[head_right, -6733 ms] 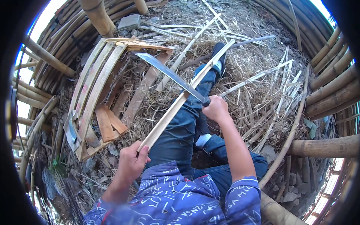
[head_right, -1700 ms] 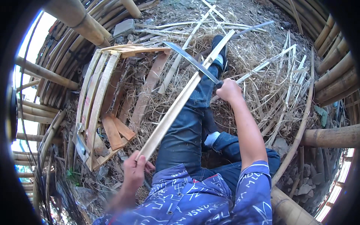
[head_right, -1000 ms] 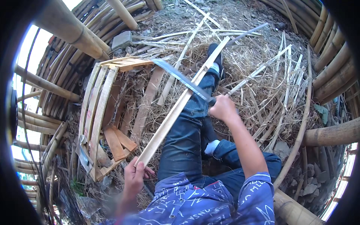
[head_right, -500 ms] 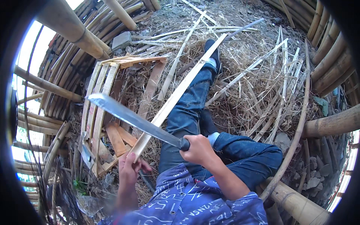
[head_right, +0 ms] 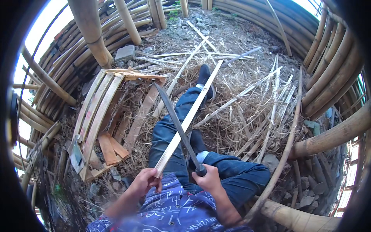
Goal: The person uses a machete to shave down a long piece of bamboo while sitting on the ground. They run the blade along the length of the wood repeatedly to thin it, handling the bamboo with one hand and the tool with the other.
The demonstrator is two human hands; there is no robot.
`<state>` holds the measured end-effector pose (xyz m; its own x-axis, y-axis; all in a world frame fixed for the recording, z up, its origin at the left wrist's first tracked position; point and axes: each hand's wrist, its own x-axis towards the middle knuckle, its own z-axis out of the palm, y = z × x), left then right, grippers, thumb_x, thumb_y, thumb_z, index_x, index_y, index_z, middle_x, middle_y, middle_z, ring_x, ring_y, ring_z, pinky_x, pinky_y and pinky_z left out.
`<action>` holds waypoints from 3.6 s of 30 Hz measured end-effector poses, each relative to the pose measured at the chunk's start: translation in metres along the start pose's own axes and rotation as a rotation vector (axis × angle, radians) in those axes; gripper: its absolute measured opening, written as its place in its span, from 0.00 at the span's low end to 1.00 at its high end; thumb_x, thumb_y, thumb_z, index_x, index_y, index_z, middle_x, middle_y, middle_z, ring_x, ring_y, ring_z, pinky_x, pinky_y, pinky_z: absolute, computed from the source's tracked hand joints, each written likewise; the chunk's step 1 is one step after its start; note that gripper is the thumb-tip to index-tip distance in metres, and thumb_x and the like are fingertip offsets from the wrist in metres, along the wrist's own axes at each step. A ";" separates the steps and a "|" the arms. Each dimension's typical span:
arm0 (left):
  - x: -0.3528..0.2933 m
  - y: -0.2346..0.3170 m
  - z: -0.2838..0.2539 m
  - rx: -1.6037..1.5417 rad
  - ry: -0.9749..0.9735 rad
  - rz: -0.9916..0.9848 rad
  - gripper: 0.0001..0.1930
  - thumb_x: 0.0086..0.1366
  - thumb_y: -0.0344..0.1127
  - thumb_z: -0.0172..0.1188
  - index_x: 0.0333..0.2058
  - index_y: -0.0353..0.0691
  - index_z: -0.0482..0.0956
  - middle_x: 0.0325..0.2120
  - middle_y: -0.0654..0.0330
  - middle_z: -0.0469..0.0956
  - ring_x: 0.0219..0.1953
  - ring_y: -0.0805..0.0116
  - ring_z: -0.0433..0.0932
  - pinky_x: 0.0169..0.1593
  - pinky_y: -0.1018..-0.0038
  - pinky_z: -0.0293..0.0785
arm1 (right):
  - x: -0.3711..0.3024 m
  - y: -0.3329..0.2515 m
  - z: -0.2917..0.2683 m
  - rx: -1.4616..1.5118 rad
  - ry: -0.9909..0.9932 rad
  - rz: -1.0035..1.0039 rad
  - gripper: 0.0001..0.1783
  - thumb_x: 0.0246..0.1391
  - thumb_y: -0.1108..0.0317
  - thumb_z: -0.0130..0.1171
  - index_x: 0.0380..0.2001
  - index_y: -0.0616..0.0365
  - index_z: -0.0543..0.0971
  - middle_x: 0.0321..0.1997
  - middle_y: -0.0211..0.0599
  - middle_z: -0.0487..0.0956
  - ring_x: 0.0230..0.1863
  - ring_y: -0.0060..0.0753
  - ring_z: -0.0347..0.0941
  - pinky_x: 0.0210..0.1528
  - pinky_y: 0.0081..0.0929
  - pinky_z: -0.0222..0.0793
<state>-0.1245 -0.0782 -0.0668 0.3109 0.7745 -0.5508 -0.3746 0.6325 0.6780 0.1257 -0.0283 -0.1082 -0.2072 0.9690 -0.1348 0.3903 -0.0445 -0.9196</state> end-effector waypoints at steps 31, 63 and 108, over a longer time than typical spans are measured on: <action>-0.080 0.055 0.021 1.372 0.570 1.457 0.10 0.48 0.29 0.69 0.30 0.37 0.79 0.20 0.63 0.78 0.24 0.67 0.81 0.25 0.75 0.77 | 0.000 -0.103 0.048 0.124 -0.324 -0.312 0.10 0.42 0.71 0.65 0.19 0.62 0.73 0.13 0.25 0.67 0.18 0.13 0.60 0.20 0.22 0.58; -0.010 0.064 0.031 1.335 0.243 1.513 0.13 0.49 0.28 0.67 0.33 0.33 0.76 0.22 0.60 0.78 0.26 0.65 0.82 0.27 0.73 0.78 | 0.052 -0.009 0.013 0.041 0.023 -0.215 0.08 0.41 0.75 0.60 0.15 0.61 0.71 0.13 0.30 0.70 0.15 0.20 0.65 0.20 0.24 0.61; 0.006 0.023 -0.001 0.726 0.873 0.841 0.09 0.65 0.28 0.56 0.26 0.32 0.74 0.19 0.61 0.79 0.16 0.81 0.71 0.21 0.83 0.63 | 0.158 0.025 0.030 -0.372 0.053 -0.104 0.12 0.39 0.62 0.61 0.25 0.59 0.82 0.26 0.51 0.80 0.34 0.54 0.78 0.40 0.43 0.74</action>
<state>-0.1316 -0.0590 -0.0549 -0.5103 0.8366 0.1993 0.4355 0.0515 0.8987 0.0758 0.1168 -0.1639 -0.2201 0.9753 -0.0195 0.6703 0.1367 -0.7294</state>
